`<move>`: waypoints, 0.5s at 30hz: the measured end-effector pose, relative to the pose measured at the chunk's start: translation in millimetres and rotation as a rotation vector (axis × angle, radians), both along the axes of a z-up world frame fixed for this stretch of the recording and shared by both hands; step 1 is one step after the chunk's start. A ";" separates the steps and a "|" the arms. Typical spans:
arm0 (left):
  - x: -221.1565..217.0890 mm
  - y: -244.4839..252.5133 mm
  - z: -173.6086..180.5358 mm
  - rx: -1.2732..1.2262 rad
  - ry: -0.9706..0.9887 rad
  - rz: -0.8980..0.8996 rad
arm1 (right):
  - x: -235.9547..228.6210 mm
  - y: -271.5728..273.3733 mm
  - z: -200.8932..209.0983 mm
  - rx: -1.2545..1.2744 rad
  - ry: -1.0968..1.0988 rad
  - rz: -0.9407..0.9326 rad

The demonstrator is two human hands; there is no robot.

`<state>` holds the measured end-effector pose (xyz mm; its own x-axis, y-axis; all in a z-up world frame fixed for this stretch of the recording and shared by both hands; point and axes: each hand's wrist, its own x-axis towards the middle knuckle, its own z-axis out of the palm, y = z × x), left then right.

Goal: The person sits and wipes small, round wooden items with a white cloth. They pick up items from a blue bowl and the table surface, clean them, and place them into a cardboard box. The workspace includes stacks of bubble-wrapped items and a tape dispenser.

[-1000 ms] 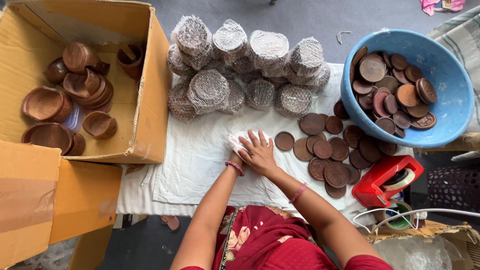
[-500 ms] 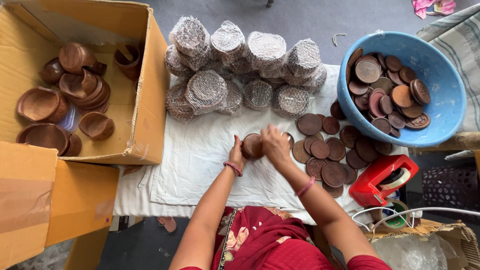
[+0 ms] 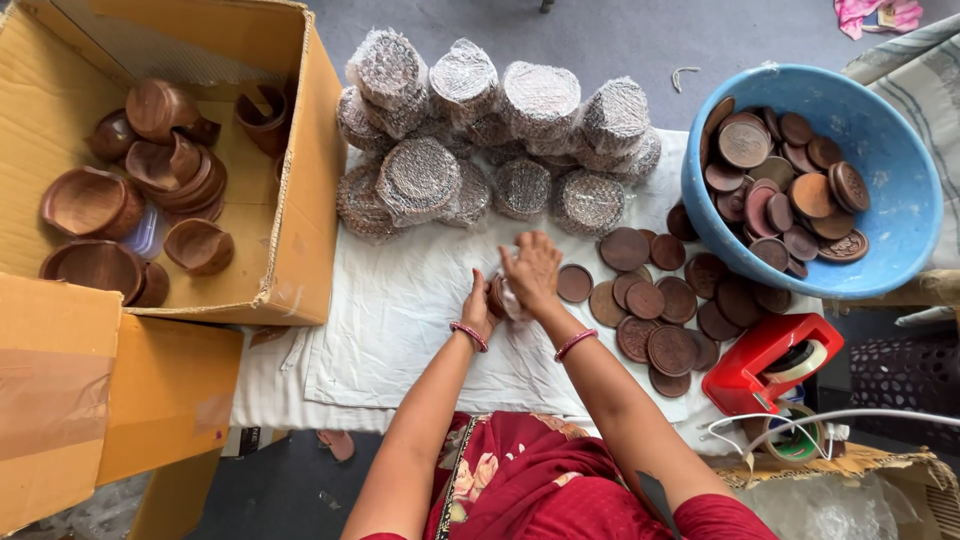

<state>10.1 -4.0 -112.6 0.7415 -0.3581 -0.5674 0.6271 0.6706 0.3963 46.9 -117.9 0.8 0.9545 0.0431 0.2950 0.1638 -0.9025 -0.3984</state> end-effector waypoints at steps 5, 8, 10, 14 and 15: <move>4.5 -4.2 -86.3 -0.028 -0.061 0.035 | -31.6 6.9 1.5 -0.032 0.002 -0.094; -0.5 -2.8 -90.8 -0.021 -0.097 0.077 | -46.8 19.2 7.7 -0.026 -0.088 0.098; -0.6 1.7 -46.8 0.040 -0.059 0.071 | -39.3 21.4 10.7 -0.007 -0.152 0.217; -1.8 5.5 11.6 0.042 -0.024 -0.026 | 4.6 -1.5 -13.2 0.007 0.001 0.037; -1.5 6.6 15.6 0.012 -0.041 -0.053 | 18.9 -10.5 -25.0 0.001 -0.022 -0.030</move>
<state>8.7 2.6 -96.9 0.7446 -0.3905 -0.5414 0.6444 0.6322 0.4303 65.9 -128.4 -24.2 0.9487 0.0148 0.3158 0.1458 -0.9068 -0.3955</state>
